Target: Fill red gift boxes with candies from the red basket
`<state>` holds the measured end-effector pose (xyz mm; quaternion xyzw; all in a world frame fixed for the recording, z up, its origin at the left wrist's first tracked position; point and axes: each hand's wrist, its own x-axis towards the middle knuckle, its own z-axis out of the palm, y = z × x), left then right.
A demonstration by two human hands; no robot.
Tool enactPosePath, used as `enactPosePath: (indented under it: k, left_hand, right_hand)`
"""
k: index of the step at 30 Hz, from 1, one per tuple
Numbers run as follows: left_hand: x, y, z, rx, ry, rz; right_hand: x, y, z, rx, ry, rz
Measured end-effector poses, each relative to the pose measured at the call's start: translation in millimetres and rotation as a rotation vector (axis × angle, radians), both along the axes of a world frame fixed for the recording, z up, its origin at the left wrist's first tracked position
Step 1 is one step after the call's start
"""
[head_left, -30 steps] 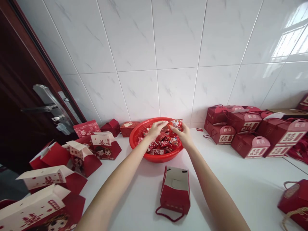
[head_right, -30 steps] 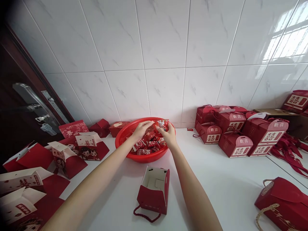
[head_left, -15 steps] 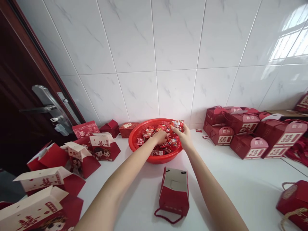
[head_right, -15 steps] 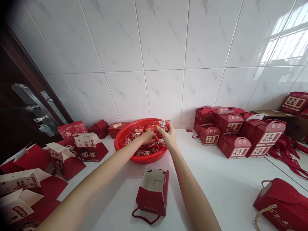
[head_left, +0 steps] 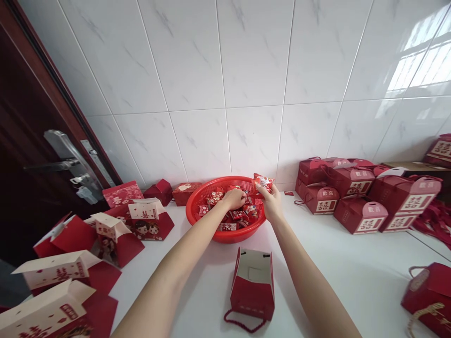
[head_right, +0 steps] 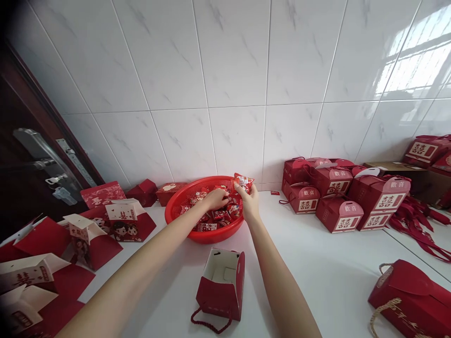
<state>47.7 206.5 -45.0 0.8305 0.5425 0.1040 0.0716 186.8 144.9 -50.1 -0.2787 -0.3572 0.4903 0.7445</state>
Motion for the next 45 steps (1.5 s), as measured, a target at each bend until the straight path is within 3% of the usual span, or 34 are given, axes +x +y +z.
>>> enactPosePath:
  k: [8,12,15,21,28,36,45]
  left_hand:
    - [14.3,5.7,-4.5,-0.060,0.042,-0.018]
    - [7.4,1.8,3.4,-0.072,-0.086,-0.058]
    - [1.0,-5.5,13.6,-0.027,-0.290,-0.092]
    - [-10.3,-43.8,24.5,0.106,-0.751,-0.146]
    - [-21.1,-106.6,22.6,0.280,-1.188,-0.322]
    - [-22.4,-137.2,18.0,0.554,-1.134,-0.176]
    - [-20.3,-150.2,17.1,0.471,-1.130,-0.160]
  right_hand:
    - [2.0,-0.2,2.6,-0.018,0.050,0.089]
    - [12.0,-0.7,10.0,-0.092,0.116,0.234]
    - [23.4,-1.2,14.7,-0.122,0.126,0.263]
    - [39.7,-20.6,38.7,-0.160,0.098,0.360]
    - [35.1,-68.6,71.5,0.019,-0.141,0.500]
    - [29.2,-89.8,76.7,0.094,-0.341,0.611]
    - [24.5,-90.7,75.3,0.133,-0.436,0.482]
